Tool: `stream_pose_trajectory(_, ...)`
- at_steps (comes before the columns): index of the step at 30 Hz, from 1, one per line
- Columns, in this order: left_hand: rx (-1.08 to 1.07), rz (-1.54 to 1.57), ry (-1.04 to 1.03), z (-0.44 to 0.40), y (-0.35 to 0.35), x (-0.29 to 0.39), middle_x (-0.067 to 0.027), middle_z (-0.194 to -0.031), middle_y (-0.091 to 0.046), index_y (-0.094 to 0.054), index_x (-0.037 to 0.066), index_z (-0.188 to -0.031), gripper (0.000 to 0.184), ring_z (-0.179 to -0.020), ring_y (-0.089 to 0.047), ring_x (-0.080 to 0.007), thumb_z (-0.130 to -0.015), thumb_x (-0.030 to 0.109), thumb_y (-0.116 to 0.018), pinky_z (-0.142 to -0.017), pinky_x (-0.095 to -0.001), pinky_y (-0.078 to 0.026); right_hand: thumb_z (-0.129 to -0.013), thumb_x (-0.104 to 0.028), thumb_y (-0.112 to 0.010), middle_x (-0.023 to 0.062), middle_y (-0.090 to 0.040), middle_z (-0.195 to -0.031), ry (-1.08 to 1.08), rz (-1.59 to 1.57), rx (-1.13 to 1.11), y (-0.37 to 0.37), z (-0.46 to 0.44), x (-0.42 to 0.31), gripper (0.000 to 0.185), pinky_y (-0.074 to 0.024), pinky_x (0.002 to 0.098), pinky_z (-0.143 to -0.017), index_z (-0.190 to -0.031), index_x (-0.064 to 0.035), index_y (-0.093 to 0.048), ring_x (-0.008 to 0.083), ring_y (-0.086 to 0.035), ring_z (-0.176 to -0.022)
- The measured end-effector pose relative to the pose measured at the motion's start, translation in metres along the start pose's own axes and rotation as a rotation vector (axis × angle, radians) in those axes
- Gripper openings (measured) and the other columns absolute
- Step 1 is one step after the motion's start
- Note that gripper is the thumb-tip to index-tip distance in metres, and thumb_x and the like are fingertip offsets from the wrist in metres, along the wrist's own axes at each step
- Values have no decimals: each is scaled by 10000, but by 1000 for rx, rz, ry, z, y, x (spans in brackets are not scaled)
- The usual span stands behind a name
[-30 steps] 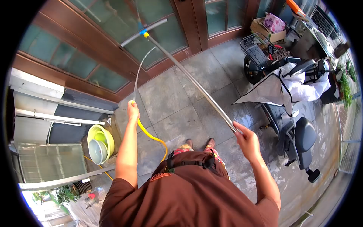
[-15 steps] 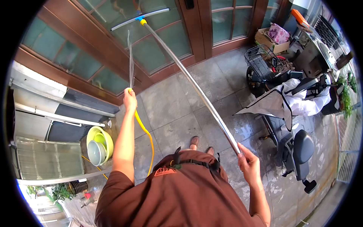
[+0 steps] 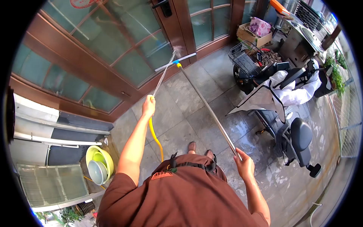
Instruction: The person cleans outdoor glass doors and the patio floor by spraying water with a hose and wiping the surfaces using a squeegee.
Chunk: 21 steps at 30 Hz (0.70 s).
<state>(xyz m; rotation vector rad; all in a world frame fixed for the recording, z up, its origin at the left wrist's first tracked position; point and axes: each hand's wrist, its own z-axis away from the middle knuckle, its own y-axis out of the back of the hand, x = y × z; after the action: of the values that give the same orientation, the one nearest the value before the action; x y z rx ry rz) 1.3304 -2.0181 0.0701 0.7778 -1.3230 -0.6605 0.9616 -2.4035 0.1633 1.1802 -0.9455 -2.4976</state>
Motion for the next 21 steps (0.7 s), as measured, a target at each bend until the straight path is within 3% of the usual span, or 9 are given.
stream_pose_trajectory(5, 24, 58, -33, -9, -5, 48, -195, -852, -653, -474, 148, -1070, 169, -814, -623, -423, -923, 228, -491, -685, -525, -469, -817, -181, -681, 152, -686, -960, 33, 30, 114, 28, 9, -33, 414, -495, 376, -772, -1221, -246, -617, 317, -666, -890)
stream_pose_trajectory(7, 21, 79, -48, -14, -6, 56, -194, -852, -653, -474, 147, -1073, 173, -816, -625, -419, -921, 228, -493, -689, -521, -470, -817, -170, -683, 154, -683, -867, 91, -7, 174, 35, 3, -35, 416, -492, 375, -736, -1218, -263, -621, 285, -669, -787)
stream_pose_trajectory(9, 14, 75, -67, -19, -6, 59, -192, -844, -651, -477, 144, -1070, 173, -821, -622, -419, -920, 228, -496, -700, -523, -466, -823, -175, -686, 150, -592, -643, 164, 20, 239, 49, 0, -49, 412, -474, 366, -620, -1218, -275, -623, 214, -564, -558)
stream_pose_trajectory(13, 16, 16, -118, -29, -13, 48, -180, -792, -645, -482, 137, -1063, 169, -736, -640, -390, -922, 229, -487, -634, -500, -487, -838, -170, -671, 148, -503, -557, 232, 139, 375, 85, -7, -86, 409, -449, 352, -555, -1228, -281, -615, 211, -489, -476)
stream_pose_trajectory(15, -86, 15, -36, -18, -3, 63, -172, -767, -644, -484, 136, -1061, 169, -656, -643, -362, -927, 237, -474, -568, -473, -496, -836, -163, -664, 162, -511, -596, 248, 168, 338, 98, -12, -91, 431, -444, 344, -568, -1244, -286, -604, 212, -441, -493)
stream_pose_trajectory(19, -165, -50, 17, -13, -13, 51, -156, -732, -645, -487, 142, -1073, 182, -528, -633, -310, -938, 258, -446, -463, -416, -502, -844, -161, -642, 167, -609, -729, 229, 123, 284, 97, -25, -85, 448, -473, 341, -659, -1266, -300, -583, 218, -561, -586)
stream_pose_trajectory(21, -186, -64, 50, -13, -19, 43, -153, -738, -646, -488, 147, -1081, 189, -531, -633, -311, -941, 266, -441, -469, -414, -509, -842, -172, -643, 163, -625, -745, 172, 137, 269, 91, -28, -80, 454, -480, 344, -689, -1270, -308, -579, 229, -595, -621)
